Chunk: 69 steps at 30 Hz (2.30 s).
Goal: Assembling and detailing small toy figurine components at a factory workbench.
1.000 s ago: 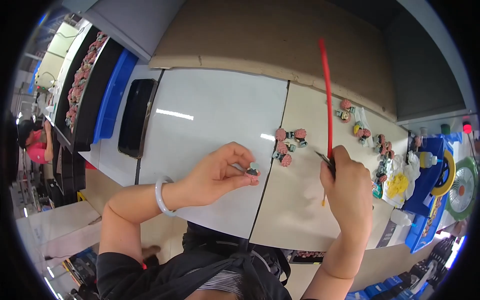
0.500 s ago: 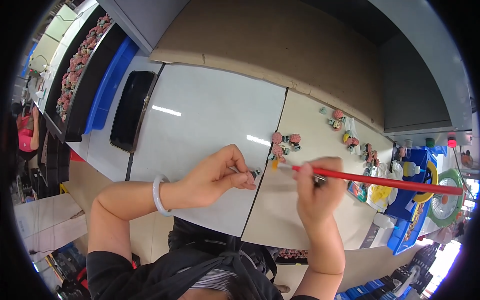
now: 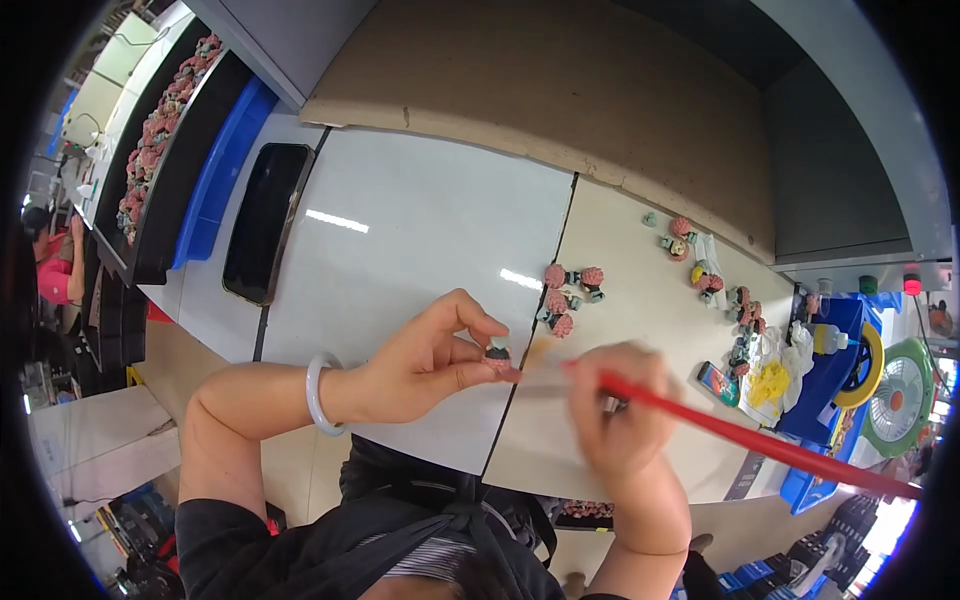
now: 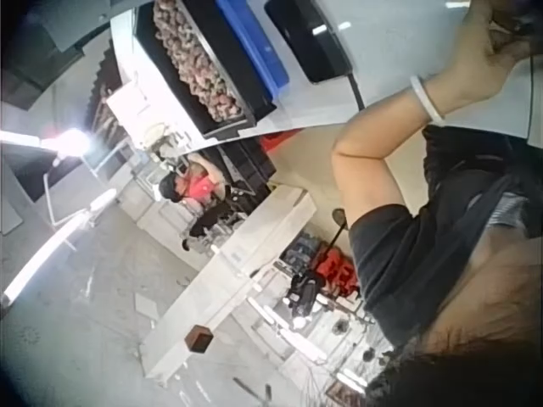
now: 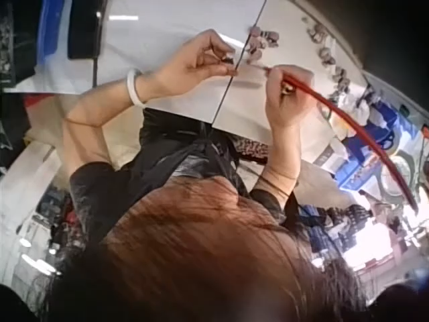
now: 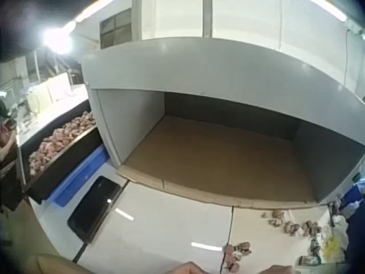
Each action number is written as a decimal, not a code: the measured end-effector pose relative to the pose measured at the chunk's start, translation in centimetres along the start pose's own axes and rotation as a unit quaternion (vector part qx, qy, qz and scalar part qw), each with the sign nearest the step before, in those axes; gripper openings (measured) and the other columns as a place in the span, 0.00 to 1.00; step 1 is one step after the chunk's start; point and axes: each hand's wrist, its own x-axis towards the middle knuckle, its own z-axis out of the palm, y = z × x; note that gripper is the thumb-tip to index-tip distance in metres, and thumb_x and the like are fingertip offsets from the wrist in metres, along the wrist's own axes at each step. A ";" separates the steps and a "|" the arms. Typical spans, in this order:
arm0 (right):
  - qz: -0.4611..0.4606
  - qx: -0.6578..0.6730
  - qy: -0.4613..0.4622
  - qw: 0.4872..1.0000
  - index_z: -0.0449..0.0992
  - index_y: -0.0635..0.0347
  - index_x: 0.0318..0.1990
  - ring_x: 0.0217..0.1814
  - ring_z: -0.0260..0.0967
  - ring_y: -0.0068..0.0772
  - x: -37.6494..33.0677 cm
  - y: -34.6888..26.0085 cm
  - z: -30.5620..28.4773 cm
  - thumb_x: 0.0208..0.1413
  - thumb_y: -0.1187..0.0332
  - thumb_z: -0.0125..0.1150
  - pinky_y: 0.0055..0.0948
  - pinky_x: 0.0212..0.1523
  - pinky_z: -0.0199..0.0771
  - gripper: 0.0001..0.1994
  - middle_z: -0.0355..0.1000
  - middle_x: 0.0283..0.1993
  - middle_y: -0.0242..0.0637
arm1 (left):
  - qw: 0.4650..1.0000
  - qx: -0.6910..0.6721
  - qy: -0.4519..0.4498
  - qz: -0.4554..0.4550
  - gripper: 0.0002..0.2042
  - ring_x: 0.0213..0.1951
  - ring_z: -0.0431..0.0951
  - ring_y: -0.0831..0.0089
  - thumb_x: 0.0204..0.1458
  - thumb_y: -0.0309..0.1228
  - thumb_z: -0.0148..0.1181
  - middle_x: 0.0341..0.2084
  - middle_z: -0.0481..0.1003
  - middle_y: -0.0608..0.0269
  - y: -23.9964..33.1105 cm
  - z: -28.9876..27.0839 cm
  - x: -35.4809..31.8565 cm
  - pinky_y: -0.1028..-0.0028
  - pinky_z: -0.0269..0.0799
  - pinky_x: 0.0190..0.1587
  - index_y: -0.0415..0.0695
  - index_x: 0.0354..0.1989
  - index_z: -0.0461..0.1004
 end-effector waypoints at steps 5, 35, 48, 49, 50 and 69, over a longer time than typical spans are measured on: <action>0.219 -0.258 -0.091 0.937 0.66 0.65 0.28 0.17 0.64 0.36 2.2 0.8 -4.7 0.48 0.73 0.55 0.31 0.19 0.57 0.06 0.63 0.15 0.41 | 0.999 -0.045 -0.024 0.015 0.13 0.49 0.71 0.61 0.54 0.17 0.44 0.39 0.57 0.63 1.0 -0.4 0.3 0.74 0.68 0.50 0.39 0.47 0.56; -0.021 -0.100 -0.188 0.977 0.67 0.60 0.21 0.17 0.58 0.38 0.6 -1.4 -0.4 0.43 0.58 0.61 0.33 0.17 0.55 0.15 0.60 0.16 0.35 | 0.992 -0.071 -0.046 0.093 0.14 0.45 0.68 0.68 0.48 0.13 0.48 0.41 0.66 0.55 0.6 0.0 -0.3 0.69 0.65 0.49 0.41 0.43 0.63; 0.068 -0.086 -0.217 0.970 0.66 0.62 0.20 0.18 0.60 0.41 0.0 -1.6 0.0 0.42 0.63 0.63 0.33 0.18 0.58 0.14 0.62 0.17 0.38 | 0.989 0.000 -0.023 0.143 0.15 0.43 0.70 0.68 0.45 0.12 0.54 0.37 0.67 0.57 0.3 0.0 -0.3 0.69 0.66 0.49 0.40 0.42 0.67; 0.068 -0.085 -0.218 0.970 0.66 0.62 0.20 0.18 0.60 0.41 0.1 -1.5 0.1 0.42 0.63 0.63 0.33 0.18 0.58 0.14 0.62 0.17 0.38 | 0.990 0.000 -0.022 0.142 0.15 0.43 0.70 0.68 0.45 0.12 0.54 0.37 0.67 0.57 0.3 0.0 -0.3 0.69 0.66 0.49 0.40 0.42 0.67; 0.083 -0.071 -0.216 0.970 0.66 0.62 0.20 0.18 0.60 0.41 0.2 -1.5 0.2 0.42 0.64 0.63 0.33 0.18 0.58 0.14 0.62 0.17 0.38 | 0.990 -0.001 -0.012 0.137 0.15 0.43 0.70 0.69 0.45 0.13 0.54 0.36 0.67 0.57 0.2 0.0 -0.3 0.70 0.67 0.48 0.40 0.42 0.67; -0.013 -0.097 -0.203 0.974 0.63 0.58 0.19 0.17 0.57 0.33 0.1 -1.0 0.7 0.35 0.63 0.67 0.30 0.15 0.56 0.15 0.56 0.15 0.32 | 0.992 0.049 0.016 0.111 0.19 0.35 0.71 0.74 0.40 0.16 0.63 0.32 0.66 0.62 0.7 0.0 -0.6 0.75 0.69 0.42 0.38 0.43 0.70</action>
